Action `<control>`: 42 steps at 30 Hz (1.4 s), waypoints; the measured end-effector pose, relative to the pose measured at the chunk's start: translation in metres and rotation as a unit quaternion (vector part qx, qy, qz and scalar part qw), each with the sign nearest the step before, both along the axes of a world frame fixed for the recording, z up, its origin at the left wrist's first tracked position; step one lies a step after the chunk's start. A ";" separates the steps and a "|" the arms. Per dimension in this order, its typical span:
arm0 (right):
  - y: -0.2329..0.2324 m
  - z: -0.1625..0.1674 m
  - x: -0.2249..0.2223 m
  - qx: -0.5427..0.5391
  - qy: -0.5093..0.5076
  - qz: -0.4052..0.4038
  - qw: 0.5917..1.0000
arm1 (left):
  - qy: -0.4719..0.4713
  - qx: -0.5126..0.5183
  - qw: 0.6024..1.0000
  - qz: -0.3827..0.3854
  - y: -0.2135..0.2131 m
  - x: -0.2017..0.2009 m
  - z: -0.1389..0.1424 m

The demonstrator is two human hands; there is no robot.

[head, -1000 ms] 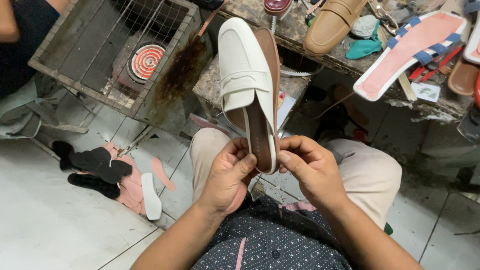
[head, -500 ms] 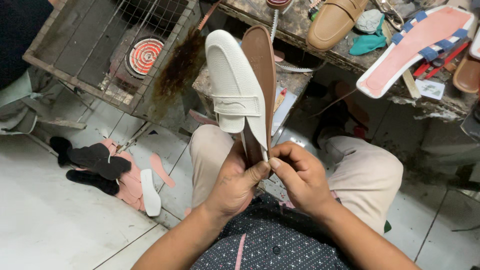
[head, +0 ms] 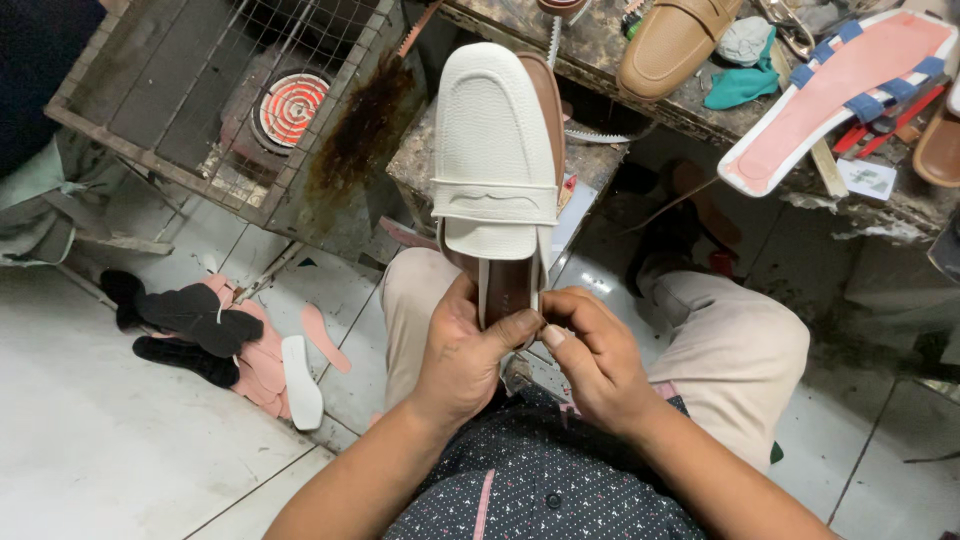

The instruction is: The person heats a white mule shoe over a small burner, then presses and aligns the brown sole onto the shoe by hand, working it around the edge while seated. They turn the shoe over repeatedly to check the fit, trim at the edge, and finally place the finished shoe on a rack with other completed pairs.

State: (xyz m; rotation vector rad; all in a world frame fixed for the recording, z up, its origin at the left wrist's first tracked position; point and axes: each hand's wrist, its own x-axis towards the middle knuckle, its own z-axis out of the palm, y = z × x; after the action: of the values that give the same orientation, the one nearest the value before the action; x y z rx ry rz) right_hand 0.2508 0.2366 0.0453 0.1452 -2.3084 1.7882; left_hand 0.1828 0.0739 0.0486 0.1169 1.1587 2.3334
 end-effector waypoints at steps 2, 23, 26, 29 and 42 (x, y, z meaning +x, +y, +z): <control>0.005 0.000 0.000 -0.008 -0.045 -0.001 0.999 | 0.042 -0.106 0.993 0.007 -0.003 -0.002 0.000; 0.013 0.055 -0.034 -0.409 -0.087 0.113 0.901 | -0.043 0.038 0.955 -0.291 -0.067 -0.001 -0.023; 0.007 0.052 -0.039 -0.416 -0.078 0.115 0.899 | -0.052 0.025 0.961 -0.271 -0.073 -0.002 -0.026; 0.000 0.039 -0.039 -0.393 -0.018 0.073 0.916 | -0.029 -0.065 0.973 -0.218 -0.078 0.000 -0.032; -0.009 0.002 -0.025 -0.288 -0.019 0.072 0.955 | 0.177 -0.276 0.944 -0.023 -0.080 0.012 -0.076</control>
State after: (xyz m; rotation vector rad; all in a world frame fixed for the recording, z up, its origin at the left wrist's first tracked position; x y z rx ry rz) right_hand 0.2260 0.2272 0.0474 0.1846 -1.7351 2.4675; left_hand 0.1952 -0.0064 -0.0270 0.3641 1.9195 1.9047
